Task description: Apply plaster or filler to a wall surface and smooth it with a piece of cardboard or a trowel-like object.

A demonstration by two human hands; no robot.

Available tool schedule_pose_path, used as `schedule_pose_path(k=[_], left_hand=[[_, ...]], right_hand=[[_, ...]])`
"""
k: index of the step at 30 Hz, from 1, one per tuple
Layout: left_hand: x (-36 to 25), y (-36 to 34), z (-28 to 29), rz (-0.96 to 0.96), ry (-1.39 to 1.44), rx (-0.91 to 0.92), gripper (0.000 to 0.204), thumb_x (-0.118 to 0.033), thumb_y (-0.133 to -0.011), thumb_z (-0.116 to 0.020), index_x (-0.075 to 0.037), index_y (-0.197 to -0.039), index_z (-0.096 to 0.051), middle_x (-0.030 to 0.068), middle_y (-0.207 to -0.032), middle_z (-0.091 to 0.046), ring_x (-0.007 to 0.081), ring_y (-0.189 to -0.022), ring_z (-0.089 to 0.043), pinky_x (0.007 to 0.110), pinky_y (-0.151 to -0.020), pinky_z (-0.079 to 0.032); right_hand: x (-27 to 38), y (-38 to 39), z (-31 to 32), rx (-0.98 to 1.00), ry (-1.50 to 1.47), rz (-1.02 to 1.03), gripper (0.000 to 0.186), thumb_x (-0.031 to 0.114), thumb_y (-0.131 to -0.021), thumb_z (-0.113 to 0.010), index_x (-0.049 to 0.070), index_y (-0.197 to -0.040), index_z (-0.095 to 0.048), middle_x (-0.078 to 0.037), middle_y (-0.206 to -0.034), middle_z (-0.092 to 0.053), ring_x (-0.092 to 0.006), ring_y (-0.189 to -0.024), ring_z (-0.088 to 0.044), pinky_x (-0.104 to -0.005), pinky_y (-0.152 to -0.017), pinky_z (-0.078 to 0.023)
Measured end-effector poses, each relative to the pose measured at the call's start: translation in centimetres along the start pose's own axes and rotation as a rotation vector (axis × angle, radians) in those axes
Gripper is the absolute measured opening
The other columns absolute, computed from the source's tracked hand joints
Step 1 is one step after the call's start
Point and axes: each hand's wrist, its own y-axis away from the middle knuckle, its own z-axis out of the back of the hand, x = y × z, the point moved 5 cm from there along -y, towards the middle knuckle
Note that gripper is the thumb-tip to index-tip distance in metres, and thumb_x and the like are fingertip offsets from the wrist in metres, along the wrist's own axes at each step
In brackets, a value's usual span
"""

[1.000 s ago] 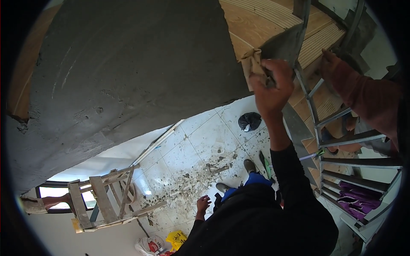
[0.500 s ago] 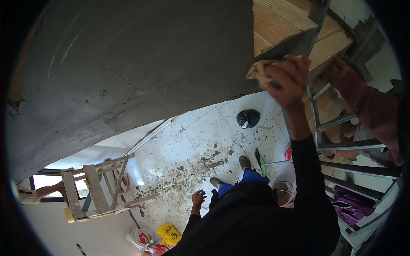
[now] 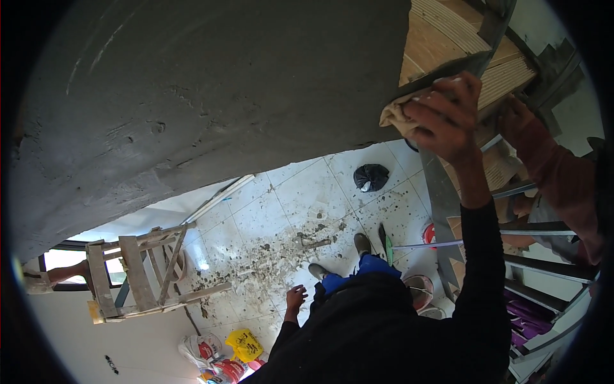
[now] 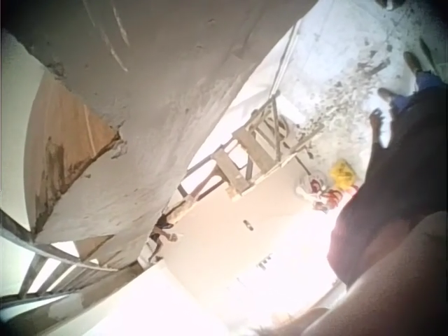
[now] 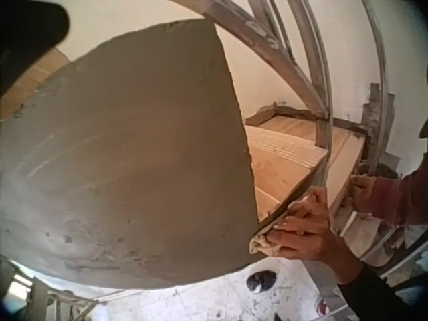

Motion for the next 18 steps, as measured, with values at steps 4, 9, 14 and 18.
schedule_pose_path(k=[4, 9, 14, 18], left_hand=[[-0.9, 0.0, -0.5, -0.03, -0.058, 0.005, 0.037, -0.018, -0.092, -0.066, -0.006, -0.126, -0.065, 0.0089, -0.099, -0.073, 0.02, -0.081, -0.073, 0.03, -0.061, -0.052], [-1.7, 0.0, -0.8, -0.057, -0.014, -0.012, 0.036, -0.018, -0.092, -0.066, -0.006, -0.126, -0.065, 0.0088, -0.099, -0.073, 0.0193, -0.08, -0.073, 0.03, -0.06, -0.051], [-1.3, 0.4, -0.6, -0.034, 0.035, -0.018, 0.036, -0.017, -0.092, -0.066, -0.005, -0.125, -0.065, 0.0089, -0.099, -0.072, 0.0207, -0.082, -0.073, 0.03, -0.061, -0.052], [0.1, 1.5, -0.2, -0.006, 0.001, -0.037, 0.034, -0.018, -0.093, -0.064, -0.005, -0.125, -0.065, 0.0091, -0.101, -0.073, 0.0217, -0.084, -0.074, 0.031, -0.061, -0.052]], right_hand=[[2.5, -0.6, -0.9, 0.009, -0.091, 0.033, 0.033, 0.024, -0.056, -0.091, 0.018, -0.082, -0.074, 0.007, -0.091, -0.065, -0.019, -0.092, -0.058, -0.0463, -0.089, -0.037], [2.2, -0.5, -1.0, -0.071, -0.032, -0.074, 0.036, 0.02, -0.053, -0.09, 0.016, -0.085, -0.073, 0.006, -0.092, -0.066, -0.0198, -0.092, -0.058, -0.0445, -0.087, -0.039], [3.7, 5.9, -4.2, -0.408, -0.134, -0.73, 0.037, 0.007, -0.059, -0.084, 0.01, -0.093, -0.069, -0.002, -0.095, -0.066, -0.0234, -0.091, -0.058, -0.04, -0.08, -0.044], [5.2, 4.4, -4.6, -0.469, -0.211, -0.964, 0.03, 0.001, -0.067, -0.074, 0.004, -0.097, -0.066, -0.008, -0.092, -0.064, -0.0247, -0.089, -0.06, -0.0361, -0.075, -0.048]])
